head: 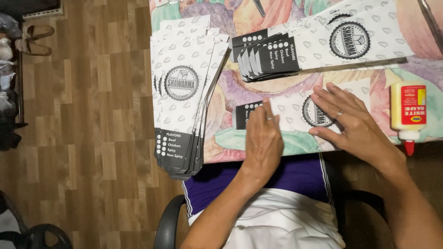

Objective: Applying glue to the edges of paper bags and folding them to complete the assembly.

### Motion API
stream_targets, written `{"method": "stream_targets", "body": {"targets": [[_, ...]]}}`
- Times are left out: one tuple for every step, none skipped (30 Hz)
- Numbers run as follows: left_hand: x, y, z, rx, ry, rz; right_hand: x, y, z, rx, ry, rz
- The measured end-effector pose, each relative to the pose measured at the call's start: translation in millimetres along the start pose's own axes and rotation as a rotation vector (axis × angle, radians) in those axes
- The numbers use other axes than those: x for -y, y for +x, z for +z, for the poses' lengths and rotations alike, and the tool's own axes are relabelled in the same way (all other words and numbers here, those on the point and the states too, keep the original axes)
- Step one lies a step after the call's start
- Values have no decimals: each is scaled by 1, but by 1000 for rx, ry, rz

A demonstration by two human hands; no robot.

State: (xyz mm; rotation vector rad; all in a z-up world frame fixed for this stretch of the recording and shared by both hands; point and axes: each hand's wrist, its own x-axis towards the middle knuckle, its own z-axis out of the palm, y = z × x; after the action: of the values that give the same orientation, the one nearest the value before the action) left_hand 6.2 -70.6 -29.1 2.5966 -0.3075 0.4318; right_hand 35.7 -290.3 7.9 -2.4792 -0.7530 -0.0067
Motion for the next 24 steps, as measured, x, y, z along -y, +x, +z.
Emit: {"method": "stream_targets", "body": {"targets": [[5, -1, -4, 2, 0, 1, 1, 1, -1, -1, 1, 2], [10, -3, -9, 0, 92, -16, 2, 1, -2, 3, 11, 10], [14, -5, -14, -1, 184, -32, 4, 1, -3, 8, 21, 18], [20, -9, -17, 0, 185, -33, 4, 0, -2, 8, 22, 18], [25, -12, -22, 20, 257, -47, 4, -1, -2, 7, 18, 15], [31, -14, -26, 37, 330, -59, 3, 0, -2, 3, 12, 11], [36, -14, -29, 35, 331, -58, 3, 0, -3, 1, 12, 9], [41, -16, -33, 35, 310, -59, 4, 0, -3, 0, 12, 9], [47, -18, -37, 36, 289, -60, 4, -1, -3, -1, 12, 9], [51, -19, -40, 35, 292, -60, 4, 0, -4, -3, 13, 7], [55, -20, -43, 65, 267, -44, 4, 0, -4, 7, 14, 13], [59, -21, -46, 95, 242, -30, 4, 1, -4, 18, 16, 18], [59, -20, -52, 94, 246, -32, 4, 0, -3, 18, 17, 16], [59, -18, -56, 79, 219, -20, 3, 0, -3, 24, 15, 23], [59, -16, -60, 63, 192, -8, 2, 0, -3, 31, 13, 30], [58, -13, -62, 63, 191, -4, 1, -1, -2, 28, 12, 33], [57, -11, -64, -28, 63, 109, 0, -1, -1, 27, 10, 26], [56, -9, -66, -118, -68, 222, -1, -2, 0, 28, 8, 20], [57, -10, -63, -117, -71, 224, -2, -3, -1, 27, 6, 23], [59, -13, -60, -70, -123, 276, -3, -3, 0, 17, 2, 7], [61, -16, -58, -22, -177, 327, -3, -3, 1, 6, -2, -9], [64, -16, -58, -25, -176, 331, -4, -2, 1, 2, -4, -10], [67, -15, -58, -1, -165, 312, -5, -1, 0, 1, -5, -17], [69, -17, -59, 30, -157, 289, -5, -3, 1, 6, -1, -19]]}}
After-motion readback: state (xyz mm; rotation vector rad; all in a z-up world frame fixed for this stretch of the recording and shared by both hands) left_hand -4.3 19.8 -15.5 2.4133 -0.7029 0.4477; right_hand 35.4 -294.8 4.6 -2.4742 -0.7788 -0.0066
